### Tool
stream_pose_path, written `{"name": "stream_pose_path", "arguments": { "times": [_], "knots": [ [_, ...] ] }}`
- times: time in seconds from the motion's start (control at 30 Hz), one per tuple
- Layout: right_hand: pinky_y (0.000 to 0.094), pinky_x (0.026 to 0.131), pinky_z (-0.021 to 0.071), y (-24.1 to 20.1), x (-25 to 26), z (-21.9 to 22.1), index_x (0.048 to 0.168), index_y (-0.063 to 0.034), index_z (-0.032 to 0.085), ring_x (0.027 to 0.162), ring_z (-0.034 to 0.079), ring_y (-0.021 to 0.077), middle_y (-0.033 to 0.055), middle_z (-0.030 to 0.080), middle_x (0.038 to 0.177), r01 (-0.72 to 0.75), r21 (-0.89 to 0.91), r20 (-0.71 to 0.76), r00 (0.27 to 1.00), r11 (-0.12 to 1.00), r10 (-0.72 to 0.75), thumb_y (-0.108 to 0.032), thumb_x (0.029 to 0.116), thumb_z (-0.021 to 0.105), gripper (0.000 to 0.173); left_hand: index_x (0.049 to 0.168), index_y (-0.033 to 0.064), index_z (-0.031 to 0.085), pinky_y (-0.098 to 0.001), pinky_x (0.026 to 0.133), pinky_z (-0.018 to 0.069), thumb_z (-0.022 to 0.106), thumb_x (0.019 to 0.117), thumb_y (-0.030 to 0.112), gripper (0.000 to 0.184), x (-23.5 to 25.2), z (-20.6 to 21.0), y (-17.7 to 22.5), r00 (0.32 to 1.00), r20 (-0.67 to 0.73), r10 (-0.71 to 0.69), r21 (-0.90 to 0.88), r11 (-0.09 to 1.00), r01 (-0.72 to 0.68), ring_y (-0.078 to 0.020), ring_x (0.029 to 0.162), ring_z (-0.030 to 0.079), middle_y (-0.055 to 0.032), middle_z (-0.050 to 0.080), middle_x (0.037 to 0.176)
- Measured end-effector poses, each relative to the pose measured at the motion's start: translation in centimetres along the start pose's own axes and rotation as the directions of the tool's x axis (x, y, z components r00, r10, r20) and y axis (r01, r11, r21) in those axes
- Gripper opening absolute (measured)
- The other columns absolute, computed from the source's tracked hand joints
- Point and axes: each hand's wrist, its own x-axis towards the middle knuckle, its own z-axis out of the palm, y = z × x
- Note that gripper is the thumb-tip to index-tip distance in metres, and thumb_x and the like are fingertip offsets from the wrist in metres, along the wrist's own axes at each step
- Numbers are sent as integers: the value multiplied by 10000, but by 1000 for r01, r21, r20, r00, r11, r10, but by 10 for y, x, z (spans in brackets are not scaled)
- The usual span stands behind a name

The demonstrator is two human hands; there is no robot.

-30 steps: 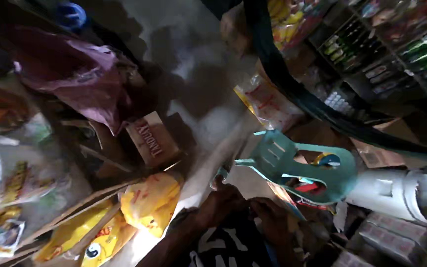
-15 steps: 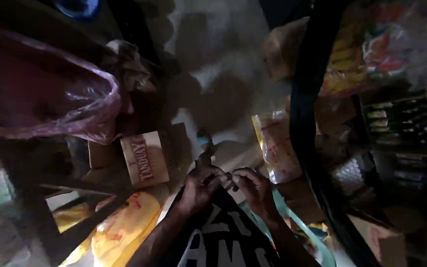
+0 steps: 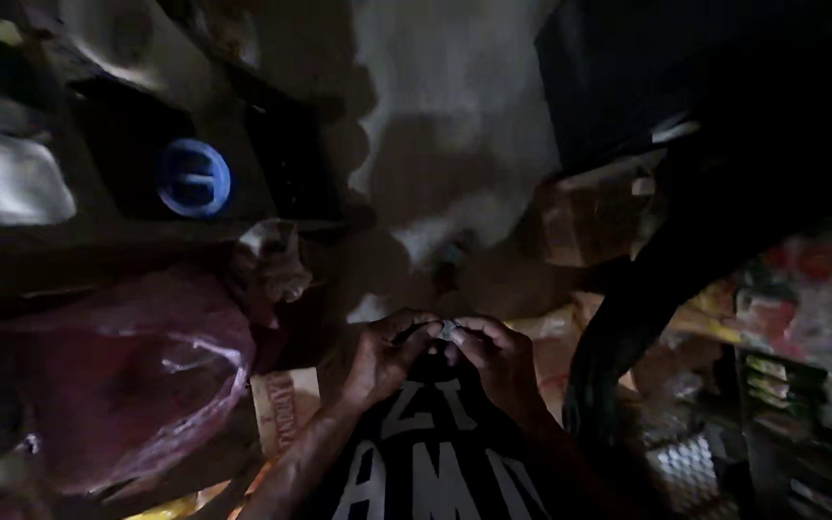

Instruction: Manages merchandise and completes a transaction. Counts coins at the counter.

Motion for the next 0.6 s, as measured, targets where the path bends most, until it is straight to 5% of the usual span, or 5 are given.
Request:
{"name": "stream_pose_path", "arguments": {
  "times": [0.17,0.27,0.6],
  "knots": [
    [250,656,629,-67,173,-29,1083,79,690,695,702,83,33,737,860,94,84,187,976,992,-108,-23,1000,603,158,1102,-23,691,-268,712,619,620,1004,68,152,146,-25,56,991,-119,56,-72,995,-65,-83,761,698,-7,733,908],
    [284,690,646,-126,251,-29,1095,79,686,726,728,110,40,748,857,24,-12,280,960,1000,-20,-53,1027,570,189,1083,-6,691,-281,698,623,620,1004,85,140,200,-42,92,953,-301,22,-117,991,-60,-93,741,701,-5,735,883],
    [335,635,660,-260,529,61,1062,37,676,718,751,180,79,761,880,-123,4,347,931,992,114,-43,1006,591,129,1067,-6,692,-308,711,628,628,1004,103,141,427,-190,157,858,-514,18,-184,974,-131,-128,755,713,-30,740,894]
  ]
}}
